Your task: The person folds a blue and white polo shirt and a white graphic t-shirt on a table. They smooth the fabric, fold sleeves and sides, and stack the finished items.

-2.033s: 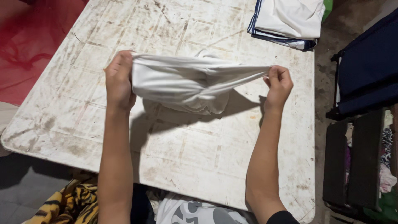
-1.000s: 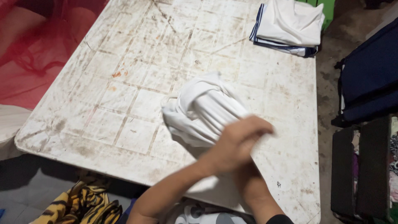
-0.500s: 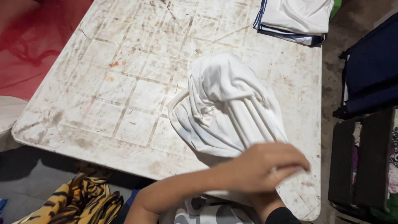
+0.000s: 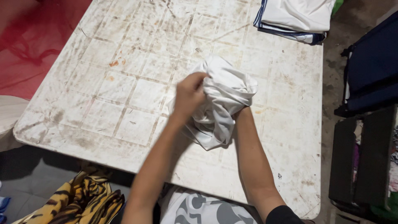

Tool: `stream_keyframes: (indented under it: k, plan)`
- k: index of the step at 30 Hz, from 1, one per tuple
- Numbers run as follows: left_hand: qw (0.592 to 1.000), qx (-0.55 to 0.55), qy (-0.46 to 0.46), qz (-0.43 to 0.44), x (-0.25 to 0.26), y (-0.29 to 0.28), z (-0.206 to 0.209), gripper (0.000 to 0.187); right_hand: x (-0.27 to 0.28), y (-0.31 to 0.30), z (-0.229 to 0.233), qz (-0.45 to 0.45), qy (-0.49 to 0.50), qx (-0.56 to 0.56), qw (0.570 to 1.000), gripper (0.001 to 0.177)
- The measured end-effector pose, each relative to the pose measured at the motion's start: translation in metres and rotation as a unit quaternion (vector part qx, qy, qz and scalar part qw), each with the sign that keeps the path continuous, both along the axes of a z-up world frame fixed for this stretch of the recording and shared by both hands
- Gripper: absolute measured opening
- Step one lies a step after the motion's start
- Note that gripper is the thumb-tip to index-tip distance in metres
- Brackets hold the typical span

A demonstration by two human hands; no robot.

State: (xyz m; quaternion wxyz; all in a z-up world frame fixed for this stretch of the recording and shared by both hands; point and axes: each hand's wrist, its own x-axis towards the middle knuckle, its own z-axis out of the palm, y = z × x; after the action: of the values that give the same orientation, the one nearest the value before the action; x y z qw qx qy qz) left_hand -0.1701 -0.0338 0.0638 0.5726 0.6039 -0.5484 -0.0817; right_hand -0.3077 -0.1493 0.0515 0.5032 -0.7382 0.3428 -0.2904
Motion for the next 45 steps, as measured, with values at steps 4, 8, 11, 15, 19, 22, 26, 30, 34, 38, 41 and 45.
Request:
stream_keyframes:
  k: [4,8,11,15,19,22,26,30,34,38,41,45]
  plan:
    - [0.924,0.024,0.382,0.026,0.105,0.004,-0.031,0.029,-0.048,-0.029,0.002,-0.001,0.145,0.0,0.989,0.018]
    - [0.808,-0.162,0.566,0.016,0.226,0.036,-0.041,0.032,-0.133,-0.06,0.024,-0.097,0.027,0.084,0.991,0.019]
    - [0.856,-0.16,0.49,0.021,0.271,0.07,-0.048,0.016,-0.187,-0.068,0.031,-0.107,-0.199,0.139,0.964,0.015]
    - [0.89,-0.087,0.444,0.048,0.253,0.07,-0.053,0.022,-0.209,-0.07,0.027,-0.08,-0.307,0.161,0.935,0.013]
    - [0.96,0.021,0.182,0.213,0.199,0.061,-0.021,0.024,-0.202,-0.057,0.033,-0.077,-0.255,0.141,0.954,0.014]
    - [0.98,-0.051,0.004,0.193,0.13,0.046,0.008,0.028,-0.19,-0.037,0.045,0.002,-0.303,0.116,0.946,0.008]
    - [0.96,0.192,-0.045,-0.197,-0.01,0.036,0.015,0.043,-0.161,-0.019,0.059,0.066,-0.29,0.077,0.952,0.013]
    - [0.954,0.167,-0.21,-0.132,-0.085,0.005,0.018,0.069,-0.148,-0.018,0.06,0.01,-0.179,0.05,0.982,0.023]
    - [0.937,0.178,-0.293,-0.074,-0.101,-0.015,-0.002,0.042,-0.139,-0.03,0.031,-0.051,0.012,-0.15,0.987,0.046]
    - [0.968,0.141,-0.182,-0.094,-0.081,-0.019,-0.013,0.017,-0.15,-0.055,0.001,-0.016,0.165,-0.374,0.912,0.057]
    - [0.988,0.102,-0.013,-0.111,-0.036,-0.004,0.003,0.02,-0.159,-0.061,-0.013,0.021,0.096,-0.099,0.99,0.029]
    - [0.975,0.05,0.155,-0.148,0.013,0.029,0.051,0.015,-0.155,-0.048,0.012,0.062,-0.092,0.063,0.992,0.035]
